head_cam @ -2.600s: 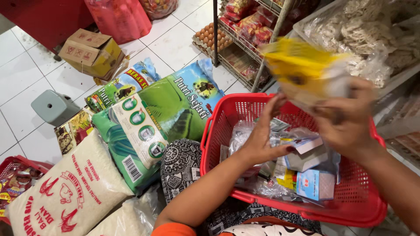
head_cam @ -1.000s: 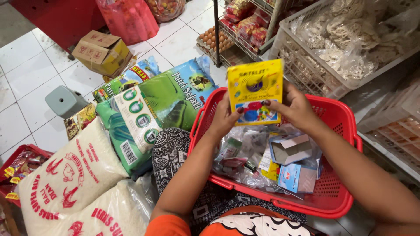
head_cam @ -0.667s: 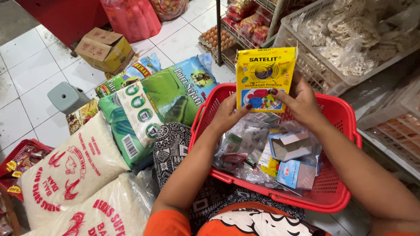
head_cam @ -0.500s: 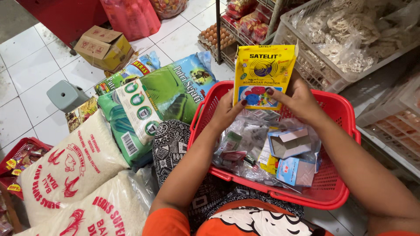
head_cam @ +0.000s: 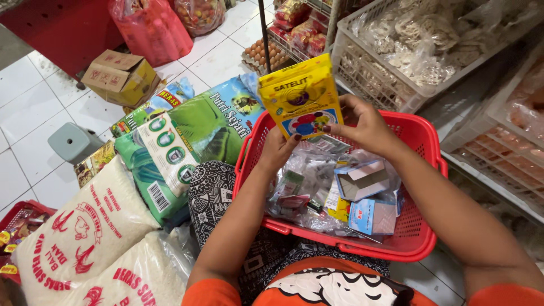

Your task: The person picks up and checks various items including boxes of small vials with red caps and jelly sachets, placing them into a red plastic basket while sitting on the floor near bags of rice.

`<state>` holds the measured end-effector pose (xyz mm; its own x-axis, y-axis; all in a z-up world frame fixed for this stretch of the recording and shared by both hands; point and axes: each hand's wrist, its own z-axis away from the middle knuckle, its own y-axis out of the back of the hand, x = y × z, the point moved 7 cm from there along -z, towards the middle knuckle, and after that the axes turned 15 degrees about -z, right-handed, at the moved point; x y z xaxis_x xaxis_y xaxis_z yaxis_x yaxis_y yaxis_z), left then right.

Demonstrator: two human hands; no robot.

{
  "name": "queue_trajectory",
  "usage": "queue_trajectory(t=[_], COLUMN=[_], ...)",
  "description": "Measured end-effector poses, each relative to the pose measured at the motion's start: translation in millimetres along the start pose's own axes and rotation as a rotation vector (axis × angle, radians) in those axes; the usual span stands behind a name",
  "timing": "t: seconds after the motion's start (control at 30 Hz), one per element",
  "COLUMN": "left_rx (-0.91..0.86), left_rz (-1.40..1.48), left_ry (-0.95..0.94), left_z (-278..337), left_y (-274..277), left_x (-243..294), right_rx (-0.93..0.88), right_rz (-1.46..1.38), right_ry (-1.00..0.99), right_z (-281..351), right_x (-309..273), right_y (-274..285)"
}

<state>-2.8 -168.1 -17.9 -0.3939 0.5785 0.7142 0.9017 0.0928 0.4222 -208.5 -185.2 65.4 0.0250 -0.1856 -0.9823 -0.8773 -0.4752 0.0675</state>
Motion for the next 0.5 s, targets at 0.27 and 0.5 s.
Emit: queue_trajectory(t=[0.27, 0.5], left_rx=[-0.179, -0.195], left_rz=[-0.114, -0.065], left_ry=[0.125, 0.075], left_z=[2, 8], left_y=[-9, -10], left_x=[-3, -1], right_rx=[0.079, 0.229], right_rz=[-0.140, -0.169], right_ry=[0.149, 0.375], right_z=[2, 18], right_x=[-12, -67], right_y=[9, 25])
